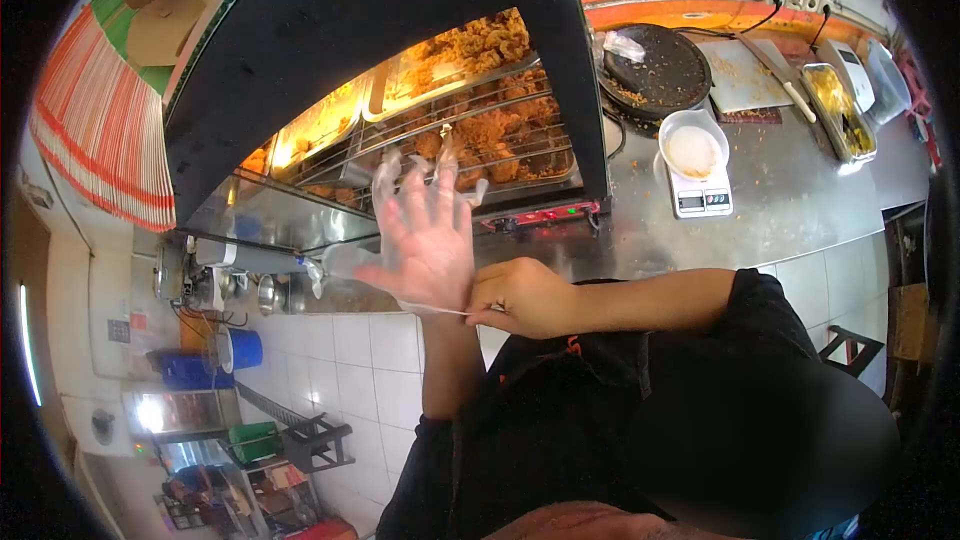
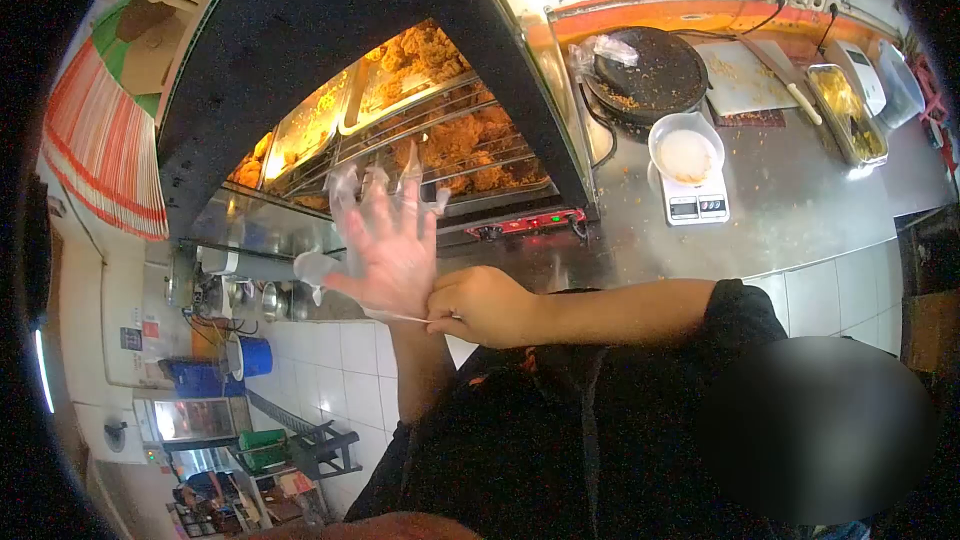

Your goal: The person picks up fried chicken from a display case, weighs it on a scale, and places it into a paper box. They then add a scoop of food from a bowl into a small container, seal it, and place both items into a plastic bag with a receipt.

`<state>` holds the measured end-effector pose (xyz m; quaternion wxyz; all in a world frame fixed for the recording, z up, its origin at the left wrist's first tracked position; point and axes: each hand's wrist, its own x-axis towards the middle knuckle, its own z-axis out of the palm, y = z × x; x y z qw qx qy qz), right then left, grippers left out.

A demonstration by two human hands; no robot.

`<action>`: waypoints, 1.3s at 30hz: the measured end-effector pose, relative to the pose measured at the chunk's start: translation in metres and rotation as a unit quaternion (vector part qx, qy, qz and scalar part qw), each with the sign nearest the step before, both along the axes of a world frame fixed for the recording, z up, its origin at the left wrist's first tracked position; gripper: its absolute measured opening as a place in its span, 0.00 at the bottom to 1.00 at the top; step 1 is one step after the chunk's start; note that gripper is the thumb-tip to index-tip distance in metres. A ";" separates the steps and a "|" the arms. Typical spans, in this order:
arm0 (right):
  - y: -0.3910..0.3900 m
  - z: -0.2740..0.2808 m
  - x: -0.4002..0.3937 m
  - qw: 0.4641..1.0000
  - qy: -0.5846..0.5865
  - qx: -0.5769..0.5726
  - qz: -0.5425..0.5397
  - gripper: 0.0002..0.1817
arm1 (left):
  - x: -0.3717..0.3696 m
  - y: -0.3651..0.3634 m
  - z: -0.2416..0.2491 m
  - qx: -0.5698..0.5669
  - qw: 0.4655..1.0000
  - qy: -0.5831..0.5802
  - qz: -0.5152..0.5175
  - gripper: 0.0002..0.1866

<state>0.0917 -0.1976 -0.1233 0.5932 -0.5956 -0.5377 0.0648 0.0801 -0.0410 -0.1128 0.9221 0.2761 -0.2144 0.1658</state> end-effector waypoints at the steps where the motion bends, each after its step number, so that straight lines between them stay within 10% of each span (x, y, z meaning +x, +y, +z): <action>1: 0.002 0.000 0.002 1.000 -0.013 0.016 0.003 0.06 | 0.005 -0.004 0.003 -0.041 0.997 -0.049 -0.042 0.57; 6: -0.009 0.003 0.002 0.999 -0.020 0.010 0.044 0.04 | 0.028 -0.035 0.057 0.113 0.969 0.073 0.206 0.52; 12: -0.044 0.000 0.014 0.998 0.041 0.052 -0.016 0.12 | 0.111 -0.014 0.136 0.670 0.576 0.308 0.352 0.44; 18: -0.100 -0.024 0.024 0.983 0.084 -0.049 -0.155 0.14 | 0.233 0.059 0.139 0.844 0.383 0.319 0.198 0.46; 31: -0.185 -0.106 0.029 0.879 0.302 -0.023 -0.367 0.07 | 0.229 0.089 0.114 0.893 0.326 0.253 0.181 0.48; 39: -0.186 -0.103 0.027 0.883 0.291 -0.042 -0.366 0.06 | 0.223 0.112 0.127 0.854 0.426 0.230 0.190 0.50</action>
